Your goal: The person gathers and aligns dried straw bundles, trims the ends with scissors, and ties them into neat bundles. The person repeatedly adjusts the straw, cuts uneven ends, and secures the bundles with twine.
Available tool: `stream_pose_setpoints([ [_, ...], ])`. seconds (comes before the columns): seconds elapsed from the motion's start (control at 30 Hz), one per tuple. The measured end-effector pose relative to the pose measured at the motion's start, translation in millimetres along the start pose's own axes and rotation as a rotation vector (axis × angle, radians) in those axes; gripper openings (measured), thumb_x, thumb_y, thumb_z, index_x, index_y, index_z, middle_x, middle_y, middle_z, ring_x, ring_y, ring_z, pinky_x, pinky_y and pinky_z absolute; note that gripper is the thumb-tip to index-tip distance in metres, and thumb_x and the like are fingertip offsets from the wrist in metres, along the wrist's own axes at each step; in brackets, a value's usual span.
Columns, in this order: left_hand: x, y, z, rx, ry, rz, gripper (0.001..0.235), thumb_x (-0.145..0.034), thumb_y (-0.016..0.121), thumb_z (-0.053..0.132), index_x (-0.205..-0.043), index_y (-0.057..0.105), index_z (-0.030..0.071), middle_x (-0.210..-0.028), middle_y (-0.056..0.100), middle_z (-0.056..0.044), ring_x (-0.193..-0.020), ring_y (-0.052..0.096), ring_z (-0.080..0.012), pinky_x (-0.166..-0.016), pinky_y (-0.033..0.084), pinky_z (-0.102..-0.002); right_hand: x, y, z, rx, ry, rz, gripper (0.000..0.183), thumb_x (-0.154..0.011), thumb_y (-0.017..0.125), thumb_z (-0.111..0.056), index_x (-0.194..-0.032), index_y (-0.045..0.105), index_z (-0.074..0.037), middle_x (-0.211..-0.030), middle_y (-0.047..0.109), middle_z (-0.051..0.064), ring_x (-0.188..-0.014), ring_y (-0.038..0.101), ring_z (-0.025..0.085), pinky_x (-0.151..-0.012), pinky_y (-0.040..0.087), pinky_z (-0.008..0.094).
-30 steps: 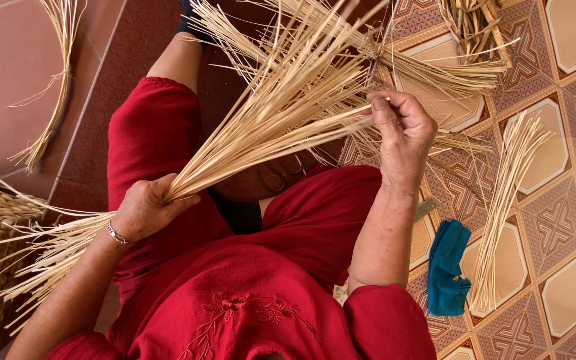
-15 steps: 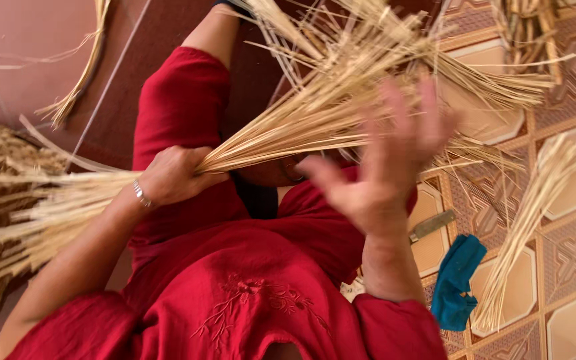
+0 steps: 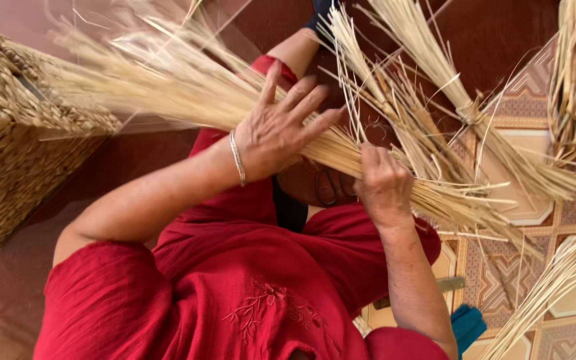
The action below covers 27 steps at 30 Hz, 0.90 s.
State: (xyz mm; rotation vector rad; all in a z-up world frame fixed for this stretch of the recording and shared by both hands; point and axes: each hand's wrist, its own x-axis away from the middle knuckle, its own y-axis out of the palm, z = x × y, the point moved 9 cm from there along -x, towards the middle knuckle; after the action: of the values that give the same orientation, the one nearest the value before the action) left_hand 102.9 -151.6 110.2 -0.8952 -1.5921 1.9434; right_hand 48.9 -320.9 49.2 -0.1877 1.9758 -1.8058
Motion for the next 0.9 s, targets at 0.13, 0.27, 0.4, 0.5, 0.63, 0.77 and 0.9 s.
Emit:
stream_pose_setpoints([
  [0.13,29,-46,28,0.23,0.167,0.486,0.052,-0.087,0.08,0.03,-0.134,0.062,0.015,-0.149,0.053,-0.013,-0.136,0.053,-0.029,-0.112,0.032,-0.066,-14,-11,38,0.037,0.137,0.011,0.015,-0.095,0.076,-0.003,-0.104,0.063,-0.003,-0.081,0.072,0.01,-0.065,0.07,0.019,-0.054,0.056,0.035],
  [0.27,28,42,17,0.688,-0.081,-0.172,0.023,-0.091,0.079,0.036,-0.099,0.076,0.015,-0.094,0.077,-0.006,-0.097,0.073,-0.0253,-0.095,0.053,-0.04,-32,-13,57,-0.094,0.243,-0.024,0.034,-0.087,0.081,-0.014,-0.113,0.064,0.0,-0.093,0.076,0.014,-0.073,0.073,0.02,-0.062,0.06,0.033],
  [0.4,25,83,-25,1.231,-0.317,-0.006,0.028,-0.095,0.072,0.029,-0.107,0.075,0.004,-0.089,0.076,-0.005,-0.083,0.074,-0.0146,-0.076,0.06,-0.03,-47,-25,61,-0.302,0.245,-0.024,0.05,-0.086,0.087,-0.03,-0.119,0.066,0.001,-0.096,0.076,0.018,-0.079,0.075,0.022,-0.071,0.063,0.036],
  [0.5,15,114,-31,1.528,-0.408,-0.054,0.03,-0.099,0.068,0.028,-0.112,0.073,0.001,-0.087,0.076,-0.004,-0.081,0.071,-0.0092,-0.074,0.06,-0.026,-52,-26,85,-0.509,0.506,-0.166,0.042,-0.089,0.079,-0.03,-0.122,0.068,-0.006,-0.094,0.077,0.014,-0.077,0.076,0.018,-0.064,0.065,0.032],
  [0.63,-9,112,-26,1.709,-0.354,-0.045,0.032,-0.1,0.067,0.026,-0.118,0.07,-0.001,-0.092,0.076,-0.005,-0.081,0.07,-0.009,-0.075,0.059,-0.026,-75,-57,115,-0.477,0.684,-0.242,0.039,-0.093,0.073,-0.03,-0.128,0.065,-0.012,-0.089,0.076,0.012,-0.064,0.074,0.018,-0.053,0.064,0.031],
  [0.77,-33,85,-22,1.796,-0.247,0.064,0.036,-0.101,0.068,0.026,-0.123,0.068,-0.003,-0.101,0.075,-0.008,-0.09,0.072,-0.0115,-0.081,0.062,-0.028,-102,-116,112,-0.171,0.418,-0.076,0.029,-0.1,0.076,-0.028,-0.117,0.069,-0.005,-0.084,0.075,0.015,-0.066,0.073,0.019,-0.054,0.061,0.032],
  [0.9,-56,61,-26,1.821,-0.248,0.136,0.071,-0.092,0.075,0.04,-0.145,0.05,-0.001,-0.133,0.065,-0.013,-0.121,0.063,-0.0187,-0.101,0.055,-0.034,-90,-114,112,-0.33,0.606,0.016,0.029,-0.097,0.076,-0.031,-0.112,0.069,-0.007,-0.086,0.075,0.011,-0.068,0.072,0.015,-0.054,0.061,0.028],
])
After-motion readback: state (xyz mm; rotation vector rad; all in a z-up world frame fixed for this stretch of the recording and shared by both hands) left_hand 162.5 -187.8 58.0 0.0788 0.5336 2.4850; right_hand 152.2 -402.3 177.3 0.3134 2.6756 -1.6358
